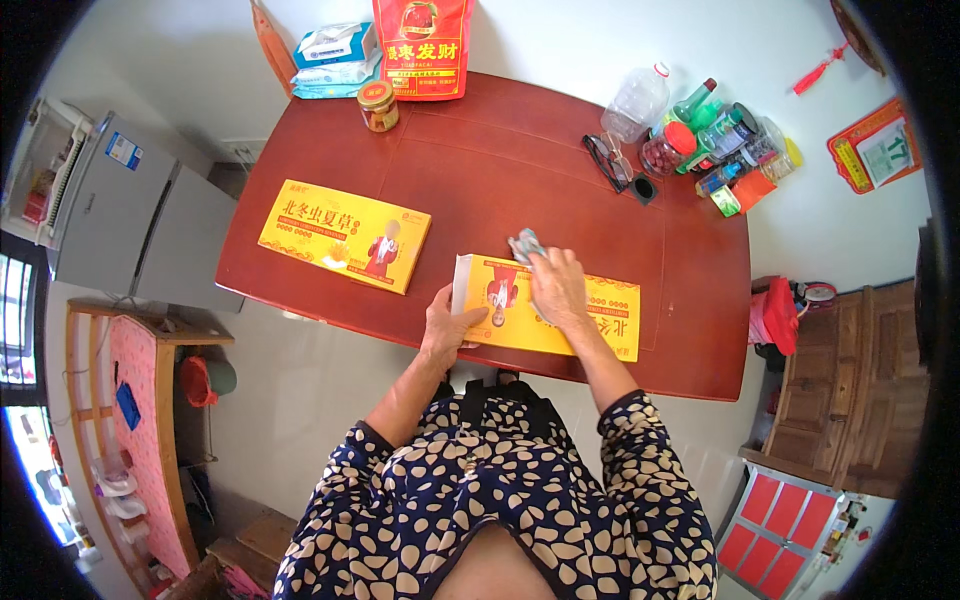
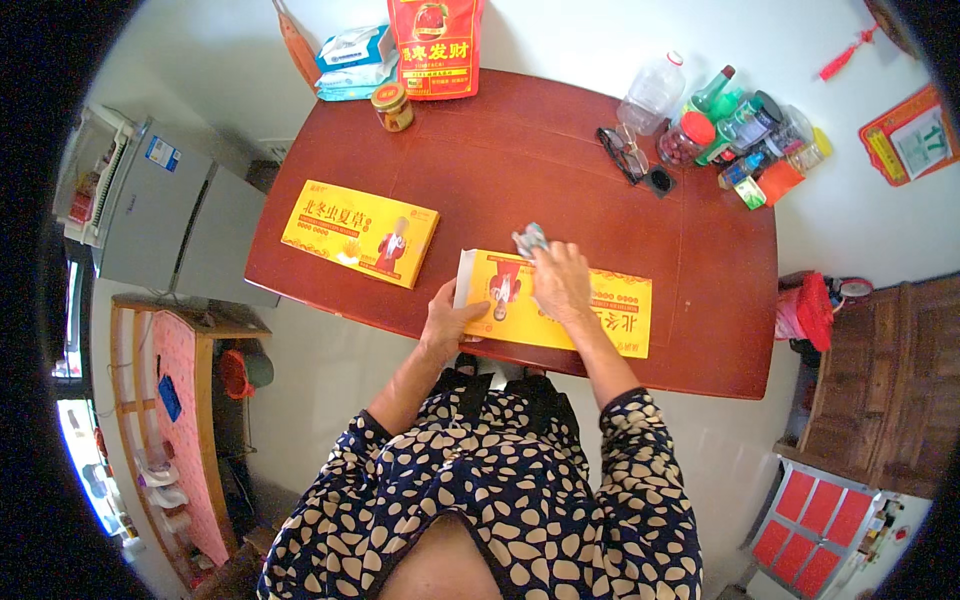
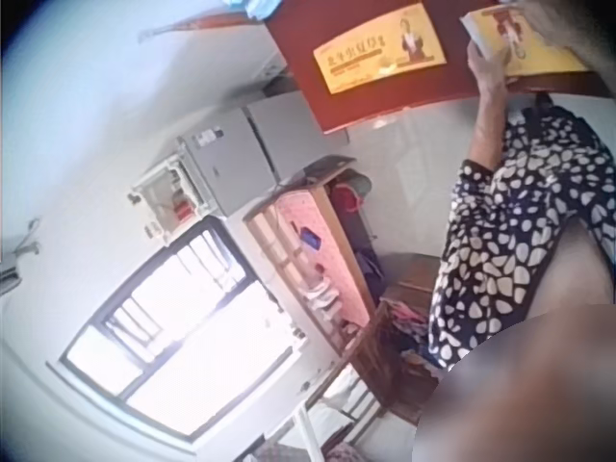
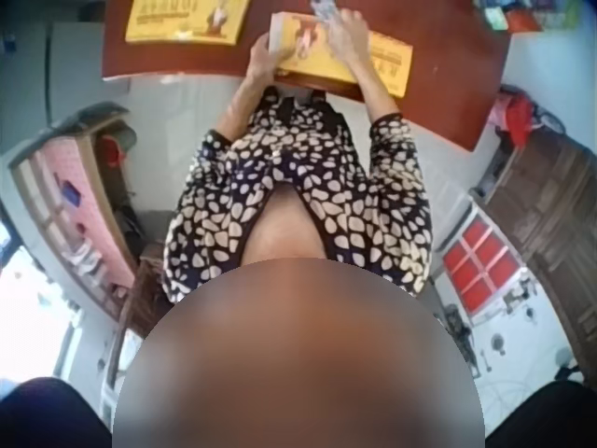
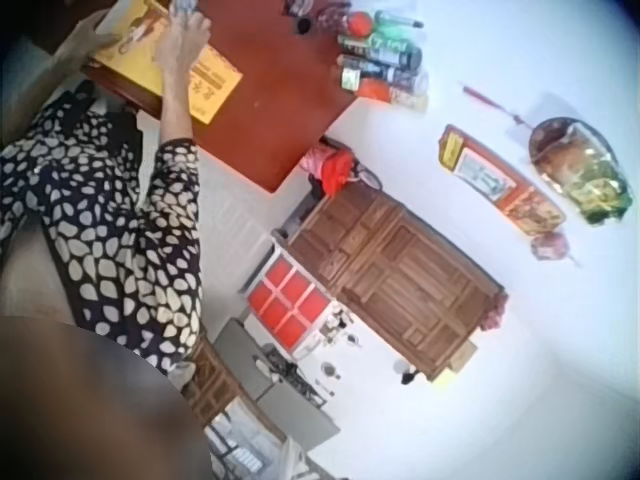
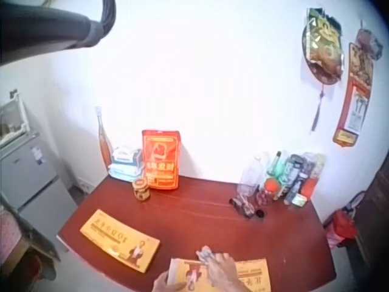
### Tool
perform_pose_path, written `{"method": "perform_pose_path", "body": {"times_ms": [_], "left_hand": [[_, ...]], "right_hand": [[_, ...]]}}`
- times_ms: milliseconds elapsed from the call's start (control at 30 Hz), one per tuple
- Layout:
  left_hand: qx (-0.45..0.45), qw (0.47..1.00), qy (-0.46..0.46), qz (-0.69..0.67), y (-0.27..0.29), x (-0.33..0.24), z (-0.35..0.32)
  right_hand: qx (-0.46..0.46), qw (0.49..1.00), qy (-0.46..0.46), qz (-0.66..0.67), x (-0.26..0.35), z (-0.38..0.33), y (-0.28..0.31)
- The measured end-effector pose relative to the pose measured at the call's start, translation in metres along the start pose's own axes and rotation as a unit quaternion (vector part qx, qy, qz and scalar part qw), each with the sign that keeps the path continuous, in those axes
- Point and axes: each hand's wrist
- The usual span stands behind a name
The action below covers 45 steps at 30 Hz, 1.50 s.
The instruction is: The person wipes the surfaces of several food packaging items on a table using a cloth. They clean a yellow box, a red pouch, and a small jar, handling each item one at a time and wiping all visible sides before placing them back on the table.
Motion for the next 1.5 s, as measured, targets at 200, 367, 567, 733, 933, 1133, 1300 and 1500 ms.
{"method": "perform_pose_path", "body": {"times_ms": [200, 367, 567, 733, 933, 1133, 1300, 1500], "left_hand": [[0.022, 0.987, -0.137, -0.083, -0.008, 0.014, -0.004], [0.052, 0.978, -0.201, -0.030, -0.028, -0.017, -0.013], [0.076, 0.972, -0.218, -0.031, -0.043, -0.043, -0.017], [0.058, 0.977, -0.203, -0.023, -0.052, -0.049, -0.009], [0.060, 0.982, -0.178, -0.002, -0.052, -0.047, 0.017], [0.037, 0.967, -0.174, -0.183, -0.068, -0.057, 0.036], [0.023, 0.963, -0.224, -0.149, -0.120, -0.029, 0.031], [0.038, 0.943, -0.199, -0.263, -0.142, -0.055, 0.006]], "right_hand": [[0.024, 0.998, -0.066, -0.001, -0.069, -0.026, 0.028], [0.061, 0.985, 0.031, 0.156, -0.007, 0.038, 0.042], [-0.071, 0.979, 0.137, 0.133, 0.021, 0.067, 0.068], [0.085, 0.985, 0.070, 0.134, -0.062, 0.025, 0.075], [0.191, 0.959, -0.031, 0.208, -0.165, -0.052, 0.074], [0.121, 0.878, -0.181, 0.426, -0.165, -0.074, 0.067], [0.051, 0.796, -0.233, 0.556, -0.126, -0.063, 0.059], [-0.073, 0.892, -0.160, 0.416, -0.102, -0.048, 0.068]]}}
Point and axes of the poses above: each hand's wrist, its own z-axis towards the middle knuckle, its own y-axis out of the back of the hand, x = y × z, and after that the axes turned 1 degree about -y, right-handed
